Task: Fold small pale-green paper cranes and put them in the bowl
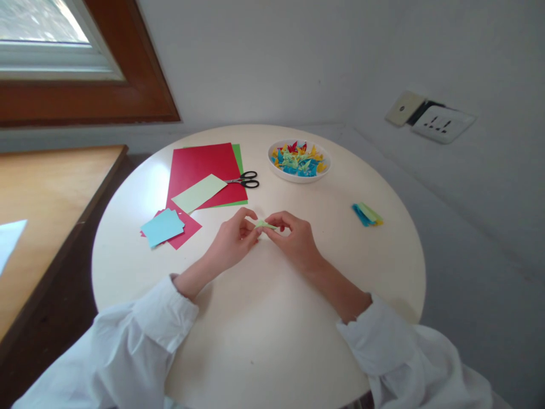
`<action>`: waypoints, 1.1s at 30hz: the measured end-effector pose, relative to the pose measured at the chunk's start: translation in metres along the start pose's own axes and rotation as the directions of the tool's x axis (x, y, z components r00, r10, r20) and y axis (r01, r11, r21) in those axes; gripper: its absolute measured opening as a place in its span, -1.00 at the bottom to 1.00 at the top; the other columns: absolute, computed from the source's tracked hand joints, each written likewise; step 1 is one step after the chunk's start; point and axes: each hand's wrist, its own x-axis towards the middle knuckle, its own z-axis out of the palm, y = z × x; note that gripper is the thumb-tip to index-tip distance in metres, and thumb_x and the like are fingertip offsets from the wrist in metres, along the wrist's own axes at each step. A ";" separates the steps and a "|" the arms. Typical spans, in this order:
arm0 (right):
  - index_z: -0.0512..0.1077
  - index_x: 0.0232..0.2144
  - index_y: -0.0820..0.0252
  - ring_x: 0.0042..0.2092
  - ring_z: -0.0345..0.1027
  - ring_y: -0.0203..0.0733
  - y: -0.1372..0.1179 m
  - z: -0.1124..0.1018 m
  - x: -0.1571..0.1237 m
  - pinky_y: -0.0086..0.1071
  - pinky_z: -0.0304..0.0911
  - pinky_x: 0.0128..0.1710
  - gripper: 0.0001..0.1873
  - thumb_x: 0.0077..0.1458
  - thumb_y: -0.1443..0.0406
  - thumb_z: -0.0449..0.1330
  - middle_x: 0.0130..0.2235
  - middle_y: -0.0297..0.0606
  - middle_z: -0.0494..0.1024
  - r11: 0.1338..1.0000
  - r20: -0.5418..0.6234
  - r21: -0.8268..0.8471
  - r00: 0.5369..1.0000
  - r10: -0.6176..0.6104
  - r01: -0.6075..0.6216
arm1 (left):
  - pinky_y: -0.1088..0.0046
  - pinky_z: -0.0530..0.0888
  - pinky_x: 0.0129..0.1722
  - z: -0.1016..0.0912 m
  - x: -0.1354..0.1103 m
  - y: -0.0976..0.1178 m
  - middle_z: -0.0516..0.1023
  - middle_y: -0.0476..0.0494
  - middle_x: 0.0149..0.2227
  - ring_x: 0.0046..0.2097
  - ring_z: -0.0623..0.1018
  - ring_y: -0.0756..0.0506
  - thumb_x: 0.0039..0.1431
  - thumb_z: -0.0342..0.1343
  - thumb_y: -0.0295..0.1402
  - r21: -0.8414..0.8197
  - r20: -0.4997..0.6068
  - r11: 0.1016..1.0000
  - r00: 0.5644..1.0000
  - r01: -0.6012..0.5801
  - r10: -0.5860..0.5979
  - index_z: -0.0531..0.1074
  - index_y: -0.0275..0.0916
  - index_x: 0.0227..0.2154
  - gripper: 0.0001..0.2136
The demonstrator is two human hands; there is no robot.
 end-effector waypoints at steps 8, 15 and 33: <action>0.46 -0.46 0.17 -0.38 0.41 -0.26 -0.002 -0.002 -0.003 -0.40 0.29 -0.37 -0.97 -0.07 0.35 0.22 -0.43 -0.32 0.57 0.992 -0.037 -0.032 0.992 -0.120 0.119 | 0.38 0.50 -0.30 0.002 0.003 0.004 0.55 -0.01 -0.49 -0.40 0.57 -0.04 0.01 0.09 -0.37 -0.333 -0.010 0.941 0.998 0.056 -0.063 0.19 -0.21 -0.32 -0.81; 0.46 -0.46 0.07 -0.25 0.43 -0.19 0.003 -0.002 -0.004 -0.27 0.36 -0.22 -0.86 0.00 0.40 0.14 -0.35 -0.28 0.57 0.963 0.003 -0.071 0.966 -0.260 0.259 | 0.35 0.49 -0.24 0.005 0.001 0.012 0.53 0.07 -0.56 -0.43 0.55 0.00 -0.01 0.10 -0.39 -0.442 0.048 0.887 0.991 0.135 -0.127 0.18 -0.22 -0.34 -0.79; 0.49 -0.36 0.06 -0.19 0.41 -0.22 0.008 -0.001 -0.001 -0.27 0.38 -0.18 -0.78 0.11 0.40 0.05 -0.27 -0.25 0.56 0.874 0.074 -0.215 0.900 -0.430 0.436 | 0.54 0.37 -0.43 0.003 -0.001 0.018 0.51 0.04 -0.53 -0.49 0.47 0.07 0.00 0.03 -0.44 -0.395 0.009 0.915 0.996 0.083 -0.087 0.20 -0.22 -0.31 -0.83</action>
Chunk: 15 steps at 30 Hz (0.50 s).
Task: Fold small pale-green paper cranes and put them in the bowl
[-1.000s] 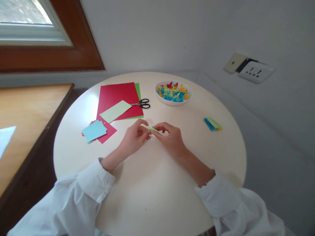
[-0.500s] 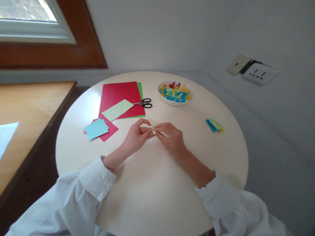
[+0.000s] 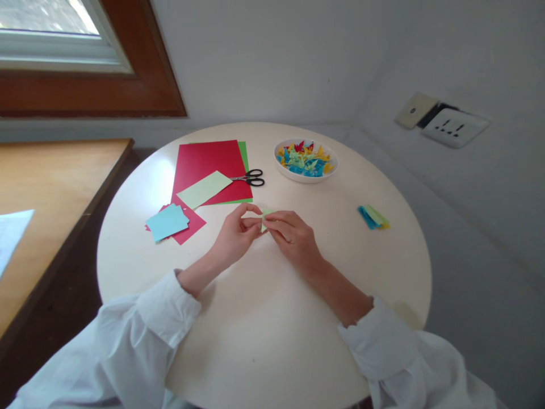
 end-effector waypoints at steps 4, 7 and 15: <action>0.49 -0.35 0.07 -0.18 0.40 -0.21 0.001 0.001 -0.001 -0.28 0.37 -0.18 -0.79 0.12 0.39 0.06 -0.26 -0.22 0.56 0.999 -0.001 -0.031 1.000 -0.022 0.022 | 0.54 0.36 -0.44 -0.001 0.000 -0.002 0.50 0.05 -0.53 -0.53 0.42 0.09 0.00 0.03 -0.44 0.020 0.005 1.000 1.000 -0.012 0.012 0.20 -0.21 -0.30 -0.82; 0.49 -0.34 0.07 -0.17 0.39 -0.20 0.002 0.001 -0.001 -0.28 0.37 -0.18 -0.78 0.13 0.39 0.05 -0.26 -0.21 0.56 0.998 0.015 -0.051 1.000 -0.025 0.025 | 0.51 0.38 -0.41 -0.001 0.001 -0.004 0.46 0.08 -0.57 -0.50 0.44 0.06 0.00 0.04 -0.42 -0.002 0.008 1.000 1.000 -0.021 0.021 0.19 -0.20 -0.29 -0.81; 0.49 -0.29 0.04 -0.14 0.37 -0.17 0.003 0.002 0.000 -0.22 0.33 -0.12 -0.73 0.13 0.41 0.02 -0.22 -0.24 0.55 0.999 0.046 -0.033 0.999 -0.013 0.014 | 0.52 0.35 -0.44 -0.001 0.002 -0.003 0.51 0.01 -0.51 -0.48 0.46 0.04 -0.01 0.12 -0.28 -0.019 -0.006 1.000 1.000 -0.016 0.016 0.18 -0.21 -0.30 -0.73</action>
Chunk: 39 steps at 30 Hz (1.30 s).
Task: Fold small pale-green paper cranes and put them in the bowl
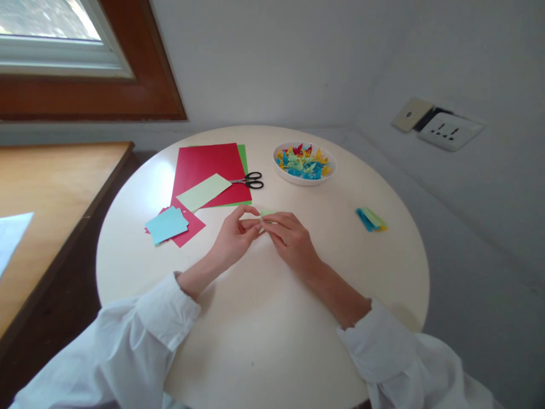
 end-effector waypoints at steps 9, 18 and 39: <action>0.45 -0.20 0.04 -0.09 0.32 -0.14 -0.005 -0.005 0.000 -0.17 0.27 -0.08 -0.66 0.06 0.47 0.01 -0.19 -0.22 0.51 1.000 -0.129 0.010 0.992 0.015 -0.014 | 0.60 0.24 -0.55 0.000 0.001 0.004 0.41 0.09 -0.58 -0.53 0.42 0.06 -0.04 0.06 -0.41 0.098 -0.040 0.994 0.998 -0.048 0.052 0.16 -0.20 -0.33 -0.79; 0.28 -0.12 0.10 -0.18 0.33 -0.14 -0.003 -0.003 0.002 -0.29 0.22 -0.29 -0.46 -0.20 0.23 0.31 -0.22 -0.23 0.44 0.818 -0.158 0.289 0.818 0.553 -0.498 | 0.61 0.24 -0.54 -0.001 -0.003 0.001 0.44 0.09 -0.52 -0.56 0.30 0.10 -0.05 -0.02 -0.48 0.252 0.025 0.958 0.991 -0.133 0.131 0.17 -0.18 -0.27 -0.76; 0.36 -0.32 0.17 -0.42 0.28 -0.30 -0.001 -0.002 0.004 -0.42 0.12 -0.43 -0.83 -0.04 0.27 0.14 -0.49 -0.39 0.39 0.769 -0.049 0.389 0.823 0.566 -0.506 | 0.57 0.31 -0.52 -0.006 0.004 -0.006 0.47 -0.01 -0.50 -0.49 0.43 0.04 0.04 0.03 -0.38 0.188 0.094 0.974 0.989 -0.129 0.113 0.22 -0.23 -0.29 -0.84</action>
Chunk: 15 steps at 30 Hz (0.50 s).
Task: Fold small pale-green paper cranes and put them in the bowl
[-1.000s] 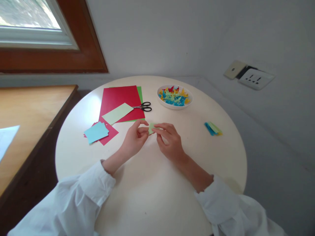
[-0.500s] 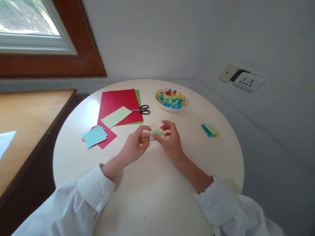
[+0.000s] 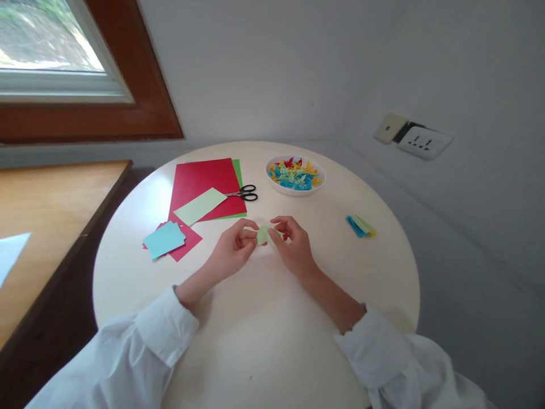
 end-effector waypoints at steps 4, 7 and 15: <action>0.36 -0.35 0.18 -0.48 0.24 -0.31 0.003 0.000 0.002 -0.43 0.12 -0.48 -0.81 -0.07 0.24 0.15 -0.52 -0.41 0.36 0.994 -0.024 0.084 0.997 0.073 -0.071 | 0.39 0.44 -0.28 -0.005 0.000 0.001 0.48 -0.17 -0.27 -0.27 0.48 -0.07 -0.02 0.14 -0.27 0.308 -0.031 0.946 0.992 -0.104 0.119 0.29 -0.24 -0.17 -0.67; 0.35 -0.36 0.17 -0.50 0.23 -0.33 0.006 0.000 0.004 -0.43 0.14 -0.50 -0.81 -0.09 0.23 0.15 -0.53 -0.42 0.34 0.980 -0.041 0.150 0.989 0.139 -0.132 | 0.39 0.44 -0.26 -0.008 -0.001 -0.001 0.45 -0.16 -0.24 -0.25 0.46 -0.07 -0.08 0.22 -0.29 0.526 0.014 0.823 0.970 -0.213 0.242 0.33 -0.21 -0.12 -0.59; 0.34 -0.37 0.17 -0.57 0.13 -0.37 0.004 0.003 0.002 -0.45 0.05 -0.57 -0.80 -0.10 0.21 0.15 -0.59 -0.47 0.27 0.965 0.016 0.206 0.987 0.161 -0.161 | 0.56 0.39 -0.46 -0.009 -0.002 0.000 0.53 -0.11 -0.39 -0.43 0.45 0.03 0.13 0.01 -0.40 0.560 0.069 0.772 0.946 -0.301 0.318 0.47 -0.27 -0.35 -0.86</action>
